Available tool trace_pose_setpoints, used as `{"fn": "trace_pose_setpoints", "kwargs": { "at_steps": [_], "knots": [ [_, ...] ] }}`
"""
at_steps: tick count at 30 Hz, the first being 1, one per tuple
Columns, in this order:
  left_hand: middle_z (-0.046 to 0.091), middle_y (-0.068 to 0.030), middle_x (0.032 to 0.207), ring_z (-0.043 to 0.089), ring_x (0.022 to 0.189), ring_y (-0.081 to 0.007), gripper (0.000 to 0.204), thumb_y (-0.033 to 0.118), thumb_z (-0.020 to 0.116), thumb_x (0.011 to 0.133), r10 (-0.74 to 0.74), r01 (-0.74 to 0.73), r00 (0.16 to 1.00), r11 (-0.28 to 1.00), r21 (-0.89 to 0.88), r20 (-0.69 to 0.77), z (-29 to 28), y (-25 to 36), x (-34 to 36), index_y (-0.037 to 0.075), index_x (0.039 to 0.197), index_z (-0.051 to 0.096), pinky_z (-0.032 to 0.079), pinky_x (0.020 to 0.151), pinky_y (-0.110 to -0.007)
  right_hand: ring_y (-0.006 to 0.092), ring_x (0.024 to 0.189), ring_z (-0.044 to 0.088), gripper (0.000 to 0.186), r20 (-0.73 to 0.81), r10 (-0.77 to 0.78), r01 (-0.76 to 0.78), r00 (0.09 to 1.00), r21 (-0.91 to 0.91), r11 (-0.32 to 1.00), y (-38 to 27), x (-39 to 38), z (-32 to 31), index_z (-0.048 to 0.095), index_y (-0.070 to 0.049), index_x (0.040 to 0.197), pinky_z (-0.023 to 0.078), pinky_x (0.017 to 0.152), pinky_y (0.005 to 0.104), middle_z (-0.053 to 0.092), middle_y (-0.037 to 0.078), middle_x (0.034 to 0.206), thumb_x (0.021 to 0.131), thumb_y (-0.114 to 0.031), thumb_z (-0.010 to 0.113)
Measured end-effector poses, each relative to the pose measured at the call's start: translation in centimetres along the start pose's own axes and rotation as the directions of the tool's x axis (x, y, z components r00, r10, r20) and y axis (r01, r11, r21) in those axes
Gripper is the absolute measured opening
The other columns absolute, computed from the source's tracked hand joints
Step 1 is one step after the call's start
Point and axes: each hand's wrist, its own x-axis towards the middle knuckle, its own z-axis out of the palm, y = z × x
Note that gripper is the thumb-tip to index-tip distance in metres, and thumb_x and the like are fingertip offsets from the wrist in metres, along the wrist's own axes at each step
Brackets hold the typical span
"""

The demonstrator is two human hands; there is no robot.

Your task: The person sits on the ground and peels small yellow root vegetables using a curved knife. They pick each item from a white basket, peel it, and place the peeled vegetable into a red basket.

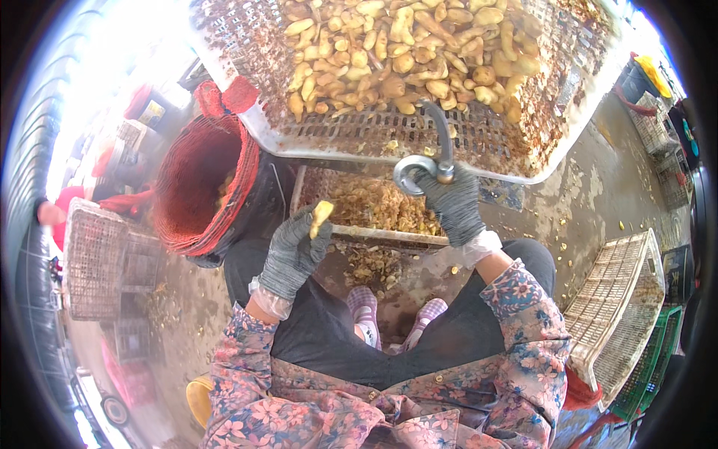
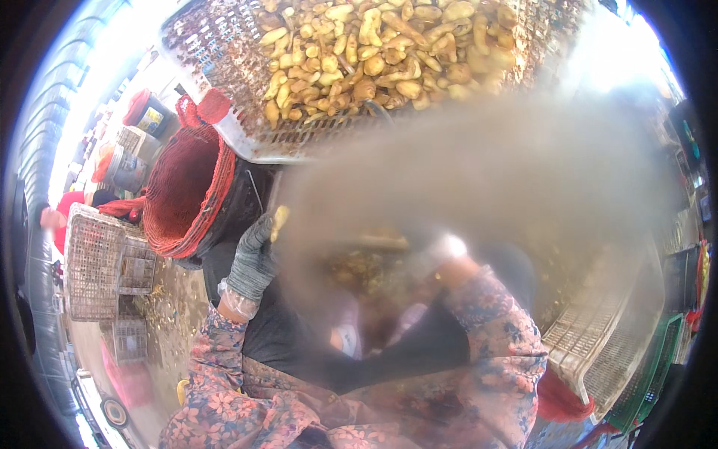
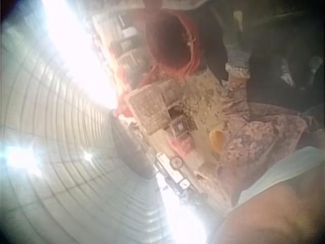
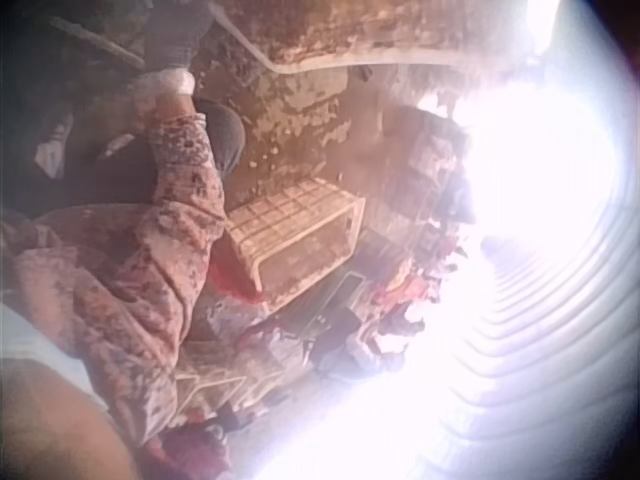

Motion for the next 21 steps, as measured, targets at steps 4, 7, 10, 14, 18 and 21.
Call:
{"fn": "trace_pose_setpoints", "kwargs": {
  "at_steps": [4, 7, 10, 14, 18, 21],
  "knots": [
    [0.062, -0.0114, 0.109, 0.061, 0.084, -0.0132, 0.044, 0.009, 0.068, 0.083, 0.203, -0.255, 0.967, 0.797, 0.548, 0.156, 0.9, -0.1, -0.4, -0.003, 0.122, 0.053, 0.051, 0.074, -0.023, 0.0090, 0.060, 0.061, 0.023, 0.121, 0.236, -0.253, 0.964, 0.145, 0.957, -1.1, -0.9, -0.5, 0.065, 0.000, 0.097, 0.051, 0.055, 0.0245, 0.066, 0.005, 0.077, 0.081, -0.014, 0.072],
    [0.060, -0.0090, 0.117, 0.058, 0.101, -0.0144, 0.046, 0.000, 0.072, 0.076, 0.294, -0.348, 0.935, 0.640, 0.685, 0.201, 1.3, -0.7, -0.2, -0.002, 0.119, 0.056, 0.047, 0.089, -0.027, 0.0081, 0.054, 0.059, 0.023, 0.241, 0.343, -0.396, 0.908, 0.229, 0.889, -2.0, -2.4, -0.4, 0.065, 0.000, 0.096, 0.050, 0.051, 0.0233, 0.065, 0.004, 0.076, 0.081, -0.015, 0.073],
    [0.061, -0.0089, 0.118, 0.057, 0.105, -0.0151, 0.047, -0.003, 0.072, 0.074, 0.266, -0.330, 0.942, 0.604, 0.726, 0.207, 1.4, -0.8, -0.1, -0.002, 0.118, 0.057, 0.046, 0.093, -0.028, 0.0079, 0.055, 0.058, 0.024, 0.304, 0.258, -0.342, 0.917, 0.270, 0.900, -2.6, -2.7, 0.7, 0.065, -0.001, 0.094, 0.048, 0.050, 0.0225, 0.065, 0.003, 0.075, 0.080, -0.018, 0.074],
    [0.062, -0.0085, 0.115, 0.058, 0.104, -0.0144, 0.047, -0.004, 0.073, 0.072, 0.188, -0.225, 0.972, 0.568, 0.791, 0.142, 1.5, -0.6, 0.0, -0.002, 0.116, 0.058, 0.046, 0.093, -0.028, 0.0070, 0.051, 0.054, 0.022, 0.310, 0.368, -0.425, 0.877, 0.141, 0.894, -3.2, -1.5, 1.1, 0.064, -0.002, 0.086, 0.044, 0.045, 0.0221, 0.063, 0.002, 0.071, 0.079, -0.020, 0.075],
    [0.064, -0.0071, 0.108, 0.058, 0.100, -0.0127, 0.042, -0.004, 0.072, 0.072, 0.280, -0.280, 0.948, 0.503, 0.817, 0.152, 2.1, -0.6, -0.5, 0.000, 0.112, 0.061, 0.047, 0.091, -0.027, 0.0083, 0.047, 0.053, 0.024, 0.324, 0.417, -0.487, 0.849, 0.175, 0.856, -3.5, -1.1, 0.9, 0.064, -0.003, 0.088, 0.043, 0.042, 0.0221, 0.062, 0.003, 0.067, 0.078, -0.022, 0.076],
    [0.065, -0.0057, 0.104, 0.060, 0.096, -0.0123, 0.037, -0.002, 0.074, 0.072, 0.344, -0.303, 0.926, 0.441, 0.845, 0.153, 2.3, -0.8, -0.7, 0.002, 0.107, 0.064, 0.048, 0.086, -0.026, 0.0091, 0.047, 0.055, 0.024, 0.372, 0.491, -0.591, 0.788, 0.232, 0.772, -3.6, -1.2, 1.3, 0.064, -0.002, 0.087, 0.045, 0.043, 0.0227, 0.062, 0.005, 0.065, 0.078, -0.022, 0.076]
  ]
}}
